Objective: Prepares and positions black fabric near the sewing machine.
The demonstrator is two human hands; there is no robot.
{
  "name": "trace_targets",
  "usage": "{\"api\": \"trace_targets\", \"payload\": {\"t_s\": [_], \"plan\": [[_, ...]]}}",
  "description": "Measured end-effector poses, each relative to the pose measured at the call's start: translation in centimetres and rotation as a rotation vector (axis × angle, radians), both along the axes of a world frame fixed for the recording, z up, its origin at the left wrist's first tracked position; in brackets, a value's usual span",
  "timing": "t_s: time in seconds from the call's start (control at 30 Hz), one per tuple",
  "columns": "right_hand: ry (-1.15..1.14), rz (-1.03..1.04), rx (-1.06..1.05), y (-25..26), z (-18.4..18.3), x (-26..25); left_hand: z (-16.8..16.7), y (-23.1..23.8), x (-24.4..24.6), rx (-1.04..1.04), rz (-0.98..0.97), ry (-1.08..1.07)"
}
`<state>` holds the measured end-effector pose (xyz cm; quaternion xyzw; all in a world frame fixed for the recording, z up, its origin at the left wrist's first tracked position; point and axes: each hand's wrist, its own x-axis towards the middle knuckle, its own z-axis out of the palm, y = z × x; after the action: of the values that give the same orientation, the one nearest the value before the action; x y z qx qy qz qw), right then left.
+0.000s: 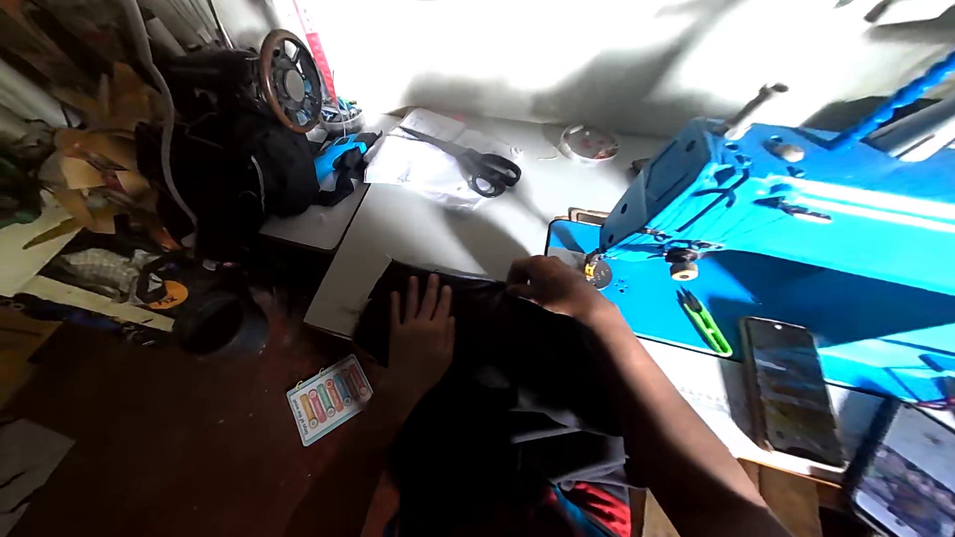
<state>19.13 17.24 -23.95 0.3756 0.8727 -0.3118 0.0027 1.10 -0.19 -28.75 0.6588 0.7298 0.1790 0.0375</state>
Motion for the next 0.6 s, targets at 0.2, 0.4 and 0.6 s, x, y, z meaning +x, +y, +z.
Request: {"api": "trace_targets", "payload": {"t_s": [0.2,0.4,0.6], "plan": [[0.095,-0.029,0.076,-0.7,-0.4,0.6,0.3,2.2,3.9,-0.095,-0.228,-0.061],[0.132,-0.336,0.116,-4.9,-0.6,8.8,-0.3,2.4,3.4,-0.141,-0.217,-0.073],[0.025,-0.457,0.029,-8.6,-0.1,11.9,-0.9,2.3,3.2,-0.09,-0.24,-0.008]]}}
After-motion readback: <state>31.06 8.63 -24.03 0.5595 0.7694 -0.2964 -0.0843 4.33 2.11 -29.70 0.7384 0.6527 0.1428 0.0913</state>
